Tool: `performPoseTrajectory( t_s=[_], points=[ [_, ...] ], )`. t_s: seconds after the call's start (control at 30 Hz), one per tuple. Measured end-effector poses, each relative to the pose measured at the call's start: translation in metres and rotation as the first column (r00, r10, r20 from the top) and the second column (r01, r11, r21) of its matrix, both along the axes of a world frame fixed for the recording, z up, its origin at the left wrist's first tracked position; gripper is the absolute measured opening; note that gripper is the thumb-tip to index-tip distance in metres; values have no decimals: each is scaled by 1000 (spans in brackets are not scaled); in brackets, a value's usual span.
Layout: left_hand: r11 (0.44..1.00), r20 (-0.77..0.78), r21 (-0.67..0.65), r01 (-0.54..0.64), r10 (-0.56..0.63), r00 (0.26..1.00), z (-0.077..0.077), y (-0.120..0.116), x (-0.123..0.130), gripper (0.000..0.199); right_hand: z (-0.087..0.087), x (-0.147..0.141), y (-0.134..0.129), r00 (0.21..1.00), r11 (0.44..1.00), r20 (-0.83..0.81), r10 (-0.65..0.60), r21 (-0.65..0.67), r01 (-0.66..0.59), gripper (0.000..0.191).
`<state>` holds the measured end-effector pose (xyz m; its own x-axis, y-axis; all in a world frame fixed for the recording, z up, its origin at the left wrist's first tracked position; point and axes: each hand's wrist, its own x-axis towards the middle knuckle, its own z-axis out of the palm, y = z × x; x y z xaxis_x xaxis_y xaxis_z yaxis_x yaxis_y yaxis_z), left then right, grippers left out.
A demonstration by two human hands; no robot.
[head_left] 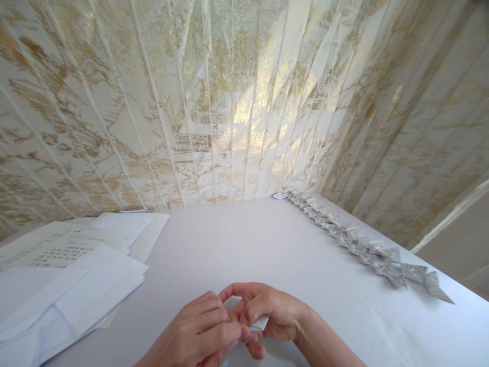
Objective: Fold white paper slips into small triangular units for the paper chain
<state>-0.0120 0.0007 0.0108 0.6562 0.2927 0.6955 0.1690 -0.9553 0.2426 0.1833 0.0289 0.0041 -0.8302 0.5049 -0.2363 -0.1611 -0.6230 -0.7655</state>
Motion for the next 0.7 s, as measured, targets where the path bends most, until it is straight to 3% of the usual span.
performPoseTrajectory(
  t_s=[0.47,0.7],
  points=[
    [1000,-5,-10,-16,15,1000,0,1,1,27,1,0,-1,999,999,31,10,46,-11,50],
    [999,10,-24,-24,24,1000,9,-2,1,21,5,0,-2,999,999,33,-8,31,7,49]
  ],
)
